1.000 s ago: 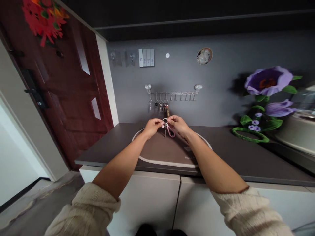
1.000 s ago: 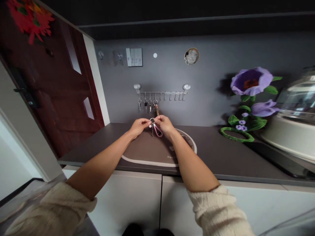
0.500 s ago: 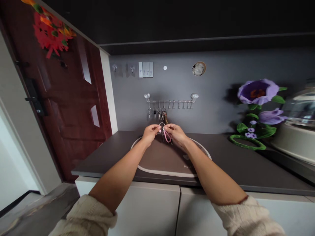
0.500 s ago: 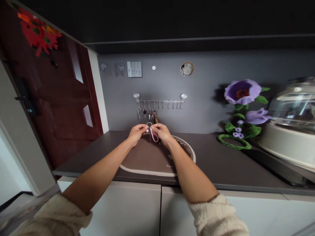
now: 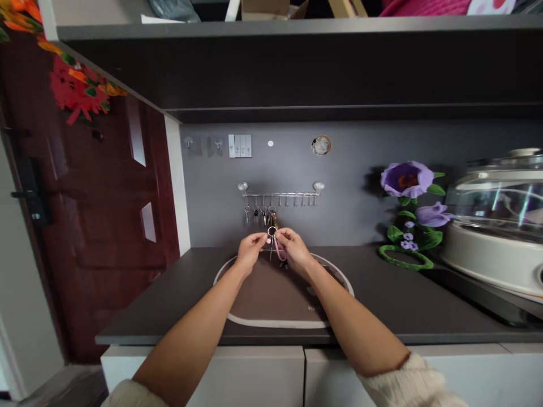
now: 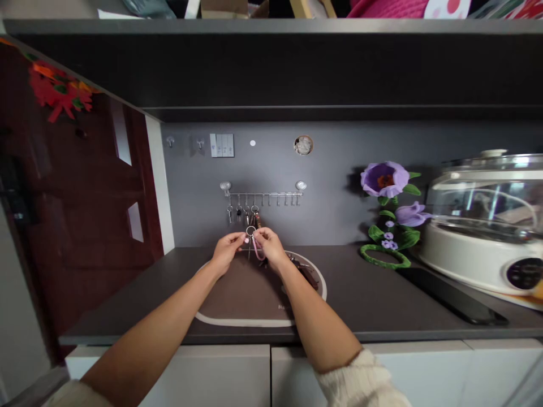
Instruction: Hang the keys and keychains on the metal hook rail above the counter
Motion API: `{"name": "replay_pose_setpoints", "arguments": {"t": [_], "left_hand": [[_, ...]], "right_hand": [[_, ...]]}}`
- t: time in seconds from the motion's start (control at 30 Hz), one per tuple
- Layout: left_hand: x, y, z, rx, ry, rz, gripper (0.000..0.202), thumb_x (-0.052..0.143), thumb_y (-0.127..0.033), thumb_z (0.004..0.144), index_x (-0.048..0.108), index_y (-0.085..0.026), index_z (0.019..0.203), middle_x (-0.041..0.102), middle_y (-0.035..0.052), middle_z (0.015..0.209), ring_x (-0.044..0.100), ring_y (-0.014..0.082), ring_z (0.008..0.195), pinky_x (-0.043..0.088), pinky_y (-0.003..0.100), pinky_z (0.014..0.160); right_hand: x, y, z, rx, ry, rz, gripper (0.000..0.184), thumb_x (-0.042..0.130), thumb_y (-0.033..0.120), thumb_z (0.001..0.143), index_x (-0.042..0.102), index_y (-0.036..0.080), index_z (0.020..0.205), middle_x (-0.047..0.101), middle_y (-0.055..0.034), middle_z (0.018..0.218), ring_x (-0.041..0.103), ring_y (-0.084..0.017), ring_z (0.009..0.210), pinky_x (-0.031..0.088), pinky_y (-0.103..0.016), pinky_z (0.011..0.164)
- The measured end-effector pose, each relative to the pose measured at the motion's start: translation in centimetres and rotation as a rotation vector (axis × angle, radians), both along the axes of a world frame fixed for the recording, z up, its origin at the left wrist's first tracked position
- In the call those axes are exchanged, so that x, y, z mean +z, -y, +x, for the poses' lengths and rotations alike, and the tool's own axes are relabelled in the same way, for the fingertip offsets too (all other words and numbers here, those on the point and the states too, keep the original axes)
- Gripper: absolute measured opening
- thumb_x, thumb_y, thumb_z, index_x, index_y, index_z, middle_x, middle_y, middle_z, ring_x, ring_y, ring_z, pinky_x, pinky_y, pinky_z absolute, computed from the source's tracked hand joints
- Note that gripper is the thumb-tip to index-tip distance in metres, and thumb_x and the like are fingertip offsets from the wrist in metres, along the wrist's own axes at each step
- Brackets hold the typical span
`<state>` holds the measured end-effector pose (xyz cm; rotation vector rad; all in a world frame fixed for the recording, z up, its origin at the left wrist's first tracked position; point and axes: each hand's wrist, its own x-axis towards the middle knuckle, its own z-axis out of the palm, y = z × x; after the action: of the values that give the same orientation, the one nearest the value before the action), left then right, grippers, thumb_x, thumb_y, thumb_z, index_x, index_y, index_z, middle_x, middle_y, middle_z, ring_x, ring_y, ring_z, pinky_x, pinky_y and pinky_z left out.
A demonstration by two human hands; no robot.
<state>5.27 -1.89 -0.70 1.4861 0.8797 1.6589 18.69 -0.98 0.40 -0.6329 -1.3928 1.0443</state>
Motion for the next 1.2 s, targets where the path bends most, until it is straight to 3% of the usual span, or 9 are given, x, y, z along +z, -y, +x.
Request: {"name": "replay_pose_setpoints", "arguments": {"t": [0.17,0.4,0.63,0.73,0.97,1.2], "left_hand": [[-0.3,-0.4,0.2,0.023,0.021,-0.029,0.035,0.059,-0.041,0.061,0.063,-0.013,0.082,0.062,0.006,0.077,0.051,0.0101,0.062,0.038,0.02,0.053],[-0.6,-0.2,0.5,0.068,-0.02,-0.058,0.031,0.058,-0.039,0.061,0.063,-0.013,0.078,0.06,0.0041,0.068,0.049,0.0092,0.056,0.035,0.02,0.05],[-0.7,-0.1,0.5,0.102,-0.036,-0.084,0.026,0.058,-0.034,0.061,0.063,-0.012,0.073,0.059,0.0034,0.064,0.048,0.0089,0.055,0.036,0.021,0.052],[-0.7,-0.2,0.4,0.112,-0.035,-0.091,0.025,0.058,-0.034,0.061,0.063,-0.012,0.072,0.059,0.0033,0.063,0.048,0.0091,0.055,0.036,0.021,0.053],[-1.0,-0.4,0.3,0.117,-0.043,-0.089,0.023,0.058,-0.033,0.062,0.063,-0.013,0.071,0.059,0.003,0.063,0.047,0.009,0.055,0.036,0.021,0.054],[-1.0,-0.5,0.3,0.112,-0.044,-0.087,0.02,0.058,-0.03,0.062,0.063,-0.013,0.071,0.058,0.0022,0.062,0.046,0.0087,0.054,0.036,0.021,0.054]], "right_hand": [[0.5,-0.2,0.3,-0.047,-0.085,-0.017,0.025,0.062,0.037,0.059,0.051,0.017,0.07,0.047,0.0055,0.054,0.038,-0.005,0.045,0.03,-0.018,0.046],[2.7,-1.1,0.6,-0.114,-0.119,-0.01,0.021,0.059,0.034,0.062,0.051,0.017,0.07,0.052,0.0037,0.055,0.047,-0.007,0.047,0.037,-0.02,0.048],[5.7,-2.9,0.5,-0.203,-0.217,-0.131,0.001,0.048,0.017,0.071,0.049,0.017,0.07,0.054,0.0035,0.052,0.05,-0.007,0.044,0.044,-0.022,0.048],[6.4,-3.8,0.2,-0.233,-0.231,-0.178,0.007,0.045,0.012,0.071,0.048,0.017,0.068,0.052,0.0036,0.049,0.049,-0.007,0.042,0.045,-0.021,0.046],[6.7,-6.2,-0.5,-0.326,-0.202,-0.279,0.007,0.045,0.011,0.072,0.049,0.016,0.069,0.051,0.0037,0.048,0.047,-0.006,0.039,0.043,-0.019,0.041],[6.0,-7.1,-0.4,-0.341,-0.17,-0.313,0.009,0.044,0.009,0.072,0.049,0.015,0.069,0.05,0.0035,0.046,0.047,-0.006,0.038,0.042,-0.018,0.039]]}}
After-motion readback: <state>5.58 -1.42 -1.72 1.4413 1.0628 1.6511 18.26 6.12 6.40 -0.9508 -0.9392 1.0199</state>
